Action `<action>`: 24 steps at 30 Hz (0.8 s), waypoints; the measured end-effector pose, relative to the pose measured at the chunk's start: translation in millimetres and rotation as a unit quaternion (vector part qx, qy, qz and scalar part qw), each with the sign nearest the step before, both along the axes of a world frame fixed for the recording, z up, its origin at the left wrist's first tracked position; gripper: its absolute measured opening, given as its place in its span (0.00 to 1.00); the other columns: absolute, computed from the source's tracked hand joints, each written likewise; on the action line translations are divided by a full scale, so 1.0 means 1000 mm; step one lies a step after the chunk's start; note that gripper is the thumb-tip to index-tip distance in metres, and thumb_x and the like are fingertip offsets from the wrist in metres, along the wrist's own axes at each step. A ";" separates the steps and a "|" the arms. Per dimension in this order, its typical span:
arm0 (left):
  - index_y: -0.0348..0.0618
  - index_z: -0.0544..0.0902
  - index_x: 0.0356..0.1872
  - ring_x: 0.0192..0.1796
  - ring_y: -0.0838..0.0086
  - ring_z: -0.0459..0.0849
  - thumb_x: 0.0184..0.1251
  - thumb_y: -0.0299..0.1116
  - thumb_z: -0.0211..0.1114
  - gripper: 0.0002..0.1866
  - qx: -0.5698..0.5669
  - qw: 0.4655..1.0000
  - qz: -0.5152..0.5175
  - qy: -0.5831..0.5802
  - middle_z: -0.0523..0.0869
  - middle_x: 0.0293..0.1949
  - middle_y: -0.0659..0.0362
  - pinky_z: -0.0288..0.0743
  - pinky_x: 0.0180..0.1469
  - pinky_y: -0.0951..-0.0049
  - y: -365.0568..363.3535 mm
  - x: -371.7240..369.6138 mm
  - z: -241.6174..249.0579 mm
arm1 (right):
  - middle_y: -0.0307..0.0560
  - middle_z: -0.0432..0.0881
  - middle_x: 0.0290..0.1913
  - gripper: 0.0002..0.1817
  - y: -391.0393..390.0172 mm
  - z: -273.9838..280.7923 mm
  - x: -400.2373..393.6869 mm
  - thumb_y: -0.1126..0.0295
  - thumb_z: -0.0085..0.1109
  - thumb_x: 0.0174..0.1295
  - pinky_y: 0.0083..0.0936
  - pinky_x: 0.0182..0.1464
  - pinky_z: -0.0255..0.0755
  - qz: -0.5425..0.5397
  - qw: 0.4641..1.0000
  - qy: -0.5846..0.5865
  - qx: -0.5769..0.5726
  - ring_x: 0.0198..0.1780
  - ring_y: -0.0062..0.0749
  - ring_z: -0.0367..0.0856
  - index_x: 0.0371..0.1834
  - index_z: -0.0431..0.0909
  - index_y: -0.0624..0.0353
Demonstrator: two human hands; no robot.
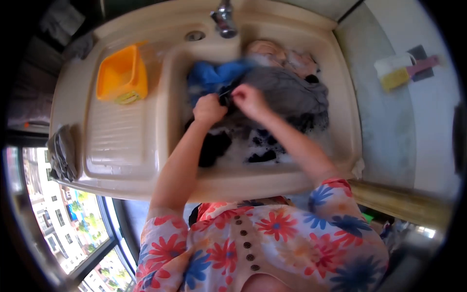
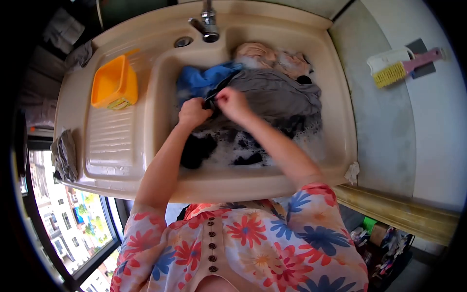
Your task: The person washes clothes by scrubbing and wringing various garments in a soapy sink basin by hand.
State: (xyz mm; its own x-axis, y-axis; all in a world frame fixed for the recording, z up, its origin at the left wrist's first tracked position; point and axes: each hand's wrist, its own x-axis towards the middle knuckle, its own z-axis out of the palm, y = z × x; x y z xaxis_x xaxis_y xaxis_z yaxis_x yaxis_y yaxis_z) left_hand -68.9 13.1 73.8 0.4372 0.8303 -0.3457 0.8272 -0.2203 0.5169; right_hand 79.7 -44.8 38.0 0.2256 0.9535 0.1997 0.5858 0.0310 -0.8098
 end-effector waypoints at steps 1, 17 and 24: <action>0.43 0.80 0.38 0.37 0.63 0.82 0.44 0.40 0.65 0.19 -0.063 0.997 0.010 -0.045 0.82 0.33 0.52 0.75 0.41 0.66 0.003 -0.005 0.006 | 0.51 0.78 0.27 0.07 -0.008 -0.010 -0.019 0.77 0.56 0.49 0.28 0.34 0.70 0.000 0.999 0.008 0.044 0.29 0.41 0.76 0.32 0.74 0.59; 0.34 0.77 0.36 0.34 0.71 0.81 0.54 0.29 0.58 0.10 -0.301 0.733 0.246 -0.559 0.81 0.32 0.55 0.74 0.41 0.75 -0.005 -0.052 0.076 | 0.48 0.78 0.36 0.10 -0.041 -0.041 0.026 0.68 0.50 0.52 0.40 0.46 0.65 0.128 0.921 -0.367 0.013 0.43 0.39 0.74 0.37 0.77 0.52; 0.32 0.76 0.39 0.35 0.71 0.81 0.52 0.27 0.57 0.13 -0.295 0.728 0.161 -0.598 0.82 0.34 0.53 0.74 0.43 0.75 -0.014 -0.058 0.094 | 0.43 0.72 0.53 0.22 -0.040 0.039 0.101 0.58 0.65 0.43 0.50 0.53 0.58 0.068 0.969 -0.236 -0.003 0.59 0.38 0.64 0.44 0.76 0.49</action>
